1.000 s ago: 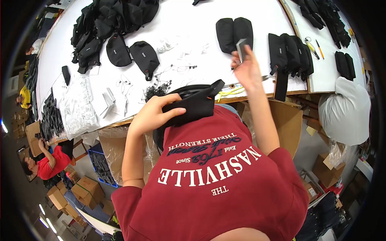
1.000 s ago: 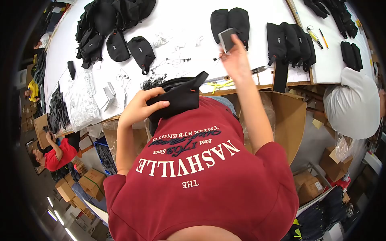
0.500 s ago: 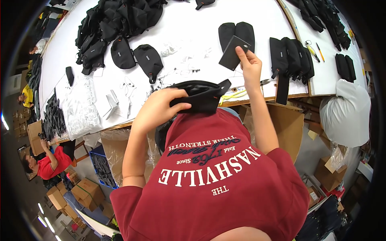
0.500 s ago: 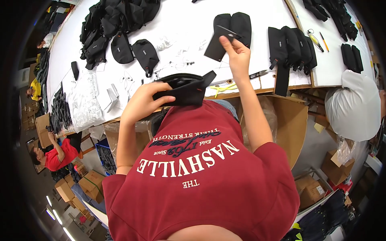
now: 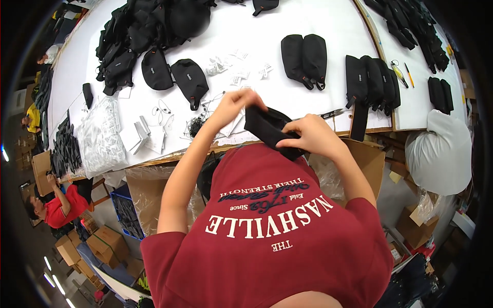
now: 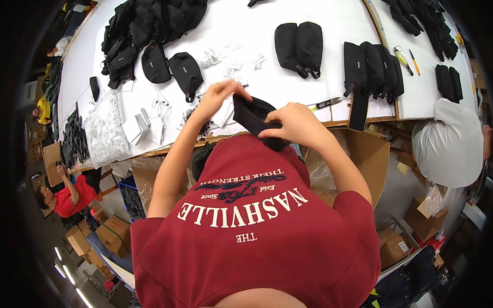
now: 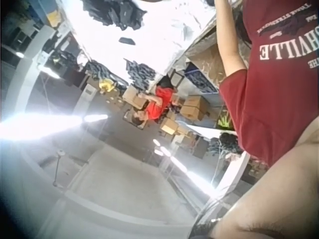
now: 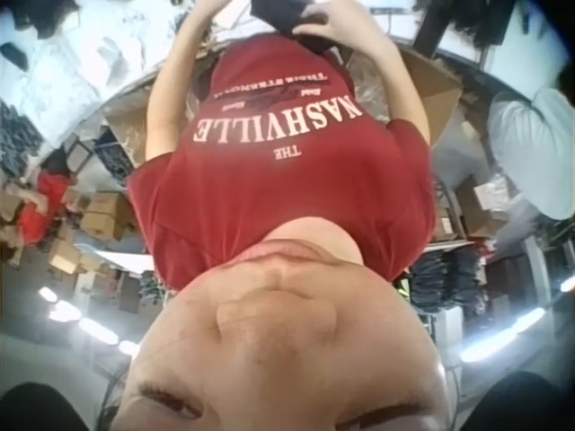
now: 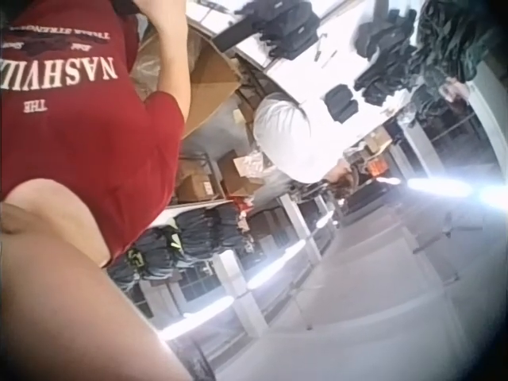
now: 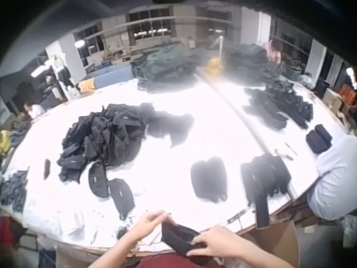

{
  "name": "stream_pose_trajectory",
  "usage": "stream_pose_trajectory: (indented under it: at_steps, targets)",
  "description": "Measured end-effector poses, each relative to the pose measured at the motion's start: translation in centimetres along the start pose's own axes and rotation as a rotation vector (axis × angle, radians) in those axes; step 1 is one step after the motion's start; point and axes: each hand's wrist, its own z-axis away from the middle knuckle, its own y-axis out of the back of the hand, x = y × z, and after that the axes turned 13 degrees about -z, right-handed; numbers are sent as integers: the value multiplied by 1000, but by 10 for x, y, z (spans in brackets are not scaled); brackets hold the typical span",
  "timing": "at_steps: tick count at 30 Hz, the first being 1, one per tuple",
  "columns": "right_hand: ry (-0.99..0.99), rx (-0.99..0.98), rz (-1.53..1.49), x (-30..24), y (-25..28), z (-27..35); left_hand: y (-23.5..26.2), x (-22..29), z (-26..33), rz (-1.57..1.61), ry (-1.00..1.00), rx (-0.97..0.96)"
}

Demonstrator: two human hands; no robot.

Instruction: Inserting small instruction cards or tags into black fabric pouches.

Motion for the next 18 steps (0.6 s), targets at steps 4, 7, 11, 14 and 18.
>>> stream_pose_trajectory:
  at_steps: [4,7,11,14,18]
  targets:
    - [-56,23,33,5,-3,3,6,-112,-38,-776,84,424]
    - [167,168,30,18,-8,8,1,-114,-45,-1037,55,359]
    - [194,263,155,26,-1,16,9,-101,-51,-894,68,411]
    - [248,308,295,22,5,17,4,-38,-50,-434,-34,650]
    - [327,315,360,9,14,9,-7,48,-16,-827,-336,345]
